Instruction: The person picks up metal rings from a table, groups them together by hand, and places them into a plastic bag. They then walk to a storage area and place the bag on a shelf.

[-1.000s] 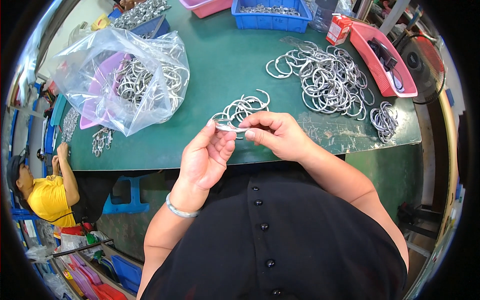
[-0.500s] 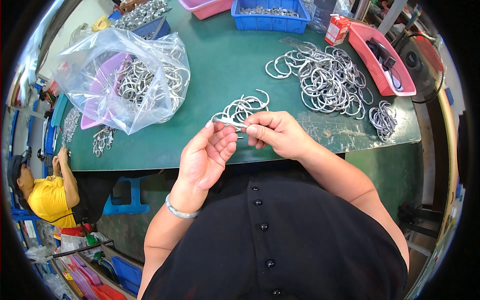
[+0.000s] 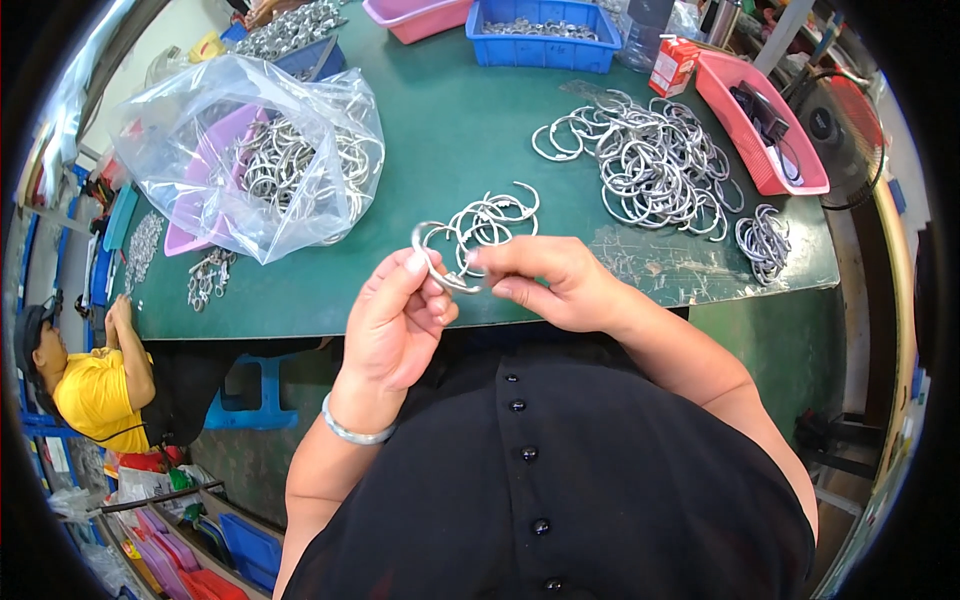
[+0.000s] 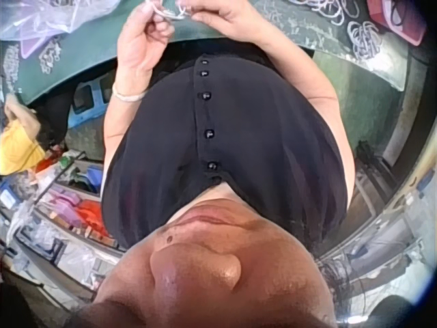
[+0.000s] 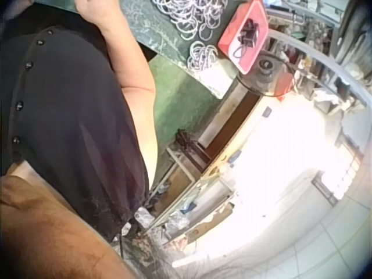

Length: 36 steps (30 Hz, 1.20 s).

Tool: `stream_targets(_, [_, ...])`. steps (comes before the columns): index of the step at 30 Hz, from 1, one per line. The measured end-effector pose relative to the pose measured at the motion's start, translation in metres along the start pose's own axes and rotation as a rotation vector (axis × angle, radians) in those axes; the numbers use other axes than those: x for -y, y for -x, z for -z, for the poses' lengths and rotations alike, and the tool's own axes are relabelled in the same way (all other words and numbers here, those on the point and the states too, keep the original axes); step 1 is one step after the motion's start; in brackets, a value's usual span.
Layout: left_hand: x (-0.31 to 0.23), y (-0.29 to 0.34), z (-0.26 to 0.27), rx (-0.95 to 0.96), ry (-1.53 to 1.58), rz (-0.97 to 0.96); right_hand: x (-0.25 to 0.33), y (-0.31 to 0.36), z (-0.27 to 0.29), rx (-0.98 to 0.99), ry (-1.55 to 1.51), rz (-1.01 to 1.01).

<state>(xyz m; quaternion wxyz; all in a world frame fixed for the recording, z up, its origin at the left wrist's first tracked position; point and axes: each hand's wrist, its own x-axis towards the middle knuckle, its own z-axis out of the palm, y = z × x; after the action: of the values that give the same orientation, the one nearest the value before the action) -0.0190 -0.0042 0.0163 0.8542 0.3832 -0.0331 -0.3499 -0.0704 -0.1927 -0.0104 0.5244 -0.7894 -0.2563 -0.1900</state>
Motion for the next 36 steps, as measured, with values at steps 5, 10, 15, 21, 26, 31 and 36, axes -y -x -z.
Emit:
stream_targets(5, [-0.028, 0.026, -0.020, 0.110, -0.494, -0.521, -0.015, 0.001, 0.011, -0.185, 0.219, -0.196])
stream_targets(10, [-0.093, 0.020, -0.019, -0.001, -1.026, -1.231, -0.026, -0.006, 0.015, -0.026, 0.515, -0.182])
stream_targets(15, [-0.150, -0.009, 0.001, -0.380, -1.483, -1.157, -0.040, -0.024, 0.007, 0.144, 0.722, -0.204])
stream_targets(21, [-0.123, -0.010, 0.000, -0.445, -1.463, -1.245, -0.057, -0.046, 0.001, 0.291, 0.810, -0.127])
stream_targets(26, [-0.080, 0.013, -0.003, -0.211, -1.477, -1.226, -0.058, -0.058, 0.001, 0.429, 0.862, -0.077])
stream_targets(31, [-0.049, 0.012, 0.011, -0.131, -1.356, -1.027, -0.052, -0.061, 0.024, 0.256, 0.536, -0.146])
stream_targets(36, [-0.023, 0.003, 0.033, -0.086, -1.169, -0.716, -0.044, -0.051, 0.037, 0.046, 0.351, -0.203])
